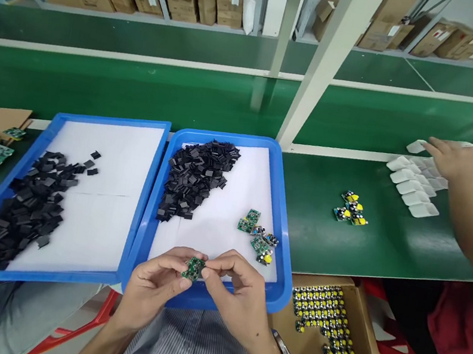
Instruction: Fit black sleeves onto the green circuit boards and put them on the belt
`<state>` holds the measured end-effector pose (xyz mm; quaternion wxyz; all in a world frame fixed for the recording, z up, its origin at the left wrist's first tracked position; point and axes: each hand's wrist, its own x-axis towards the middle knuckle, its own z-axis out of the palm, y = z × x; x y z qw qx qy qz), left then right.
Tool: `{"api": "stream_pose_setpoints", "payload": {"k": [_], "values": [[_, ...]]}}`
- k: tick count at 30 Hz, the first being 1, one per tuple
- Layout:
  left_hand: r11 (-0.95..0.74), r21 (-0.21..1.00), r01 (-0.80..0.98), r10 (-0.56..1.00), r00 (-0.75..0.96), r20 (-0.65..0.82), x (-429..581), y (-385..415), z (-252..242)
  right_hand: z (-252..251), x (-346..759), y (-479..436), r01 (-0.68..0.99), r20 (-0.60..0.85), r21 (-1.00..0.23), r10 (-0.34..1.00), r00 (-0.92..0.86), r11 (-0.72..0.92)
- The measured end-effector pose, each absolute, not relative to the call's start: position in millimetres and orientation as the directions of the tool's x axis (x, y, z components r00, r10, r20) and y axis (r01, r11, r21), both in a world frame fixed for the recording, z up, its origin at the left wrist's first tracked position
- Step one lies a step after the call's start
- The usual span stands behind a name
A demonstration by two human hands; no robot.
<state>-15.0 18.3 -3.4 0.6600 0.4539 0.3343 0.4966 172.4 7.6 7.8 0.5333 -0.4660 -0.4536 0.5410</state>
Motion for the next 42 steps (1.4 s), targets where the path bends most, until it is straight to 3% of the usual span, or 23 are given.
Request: {"api": "stream_pose_setpoints", "payload": {"k": [7, 24, 42], "values": [[0.039, 0.963, -0.265, 0.964, 0.263, 0.034, -12.9, 16.9, -2.6, 8.0, 163.3, 3.8, -0.208, -0.078, -0.975, 0.997, 0.014, -0.073], [0.067, 0.961, -0.267, 0.963, 0.271, 0.008, -10.9, 14.7, 0.2, 15.8, 167.3, 0.6, -0.102, -0.105, -0.989, 0.994, 0.008, -0.103], [-0.261, 0.965, 0.019, 0.944, 0.214, 0.251, -10.0, 6.7, 1.1, 11.6, 156.4, -9.9, 0.054, 0.017, -0.998, 0.997, 0.08, 0.013]]}}
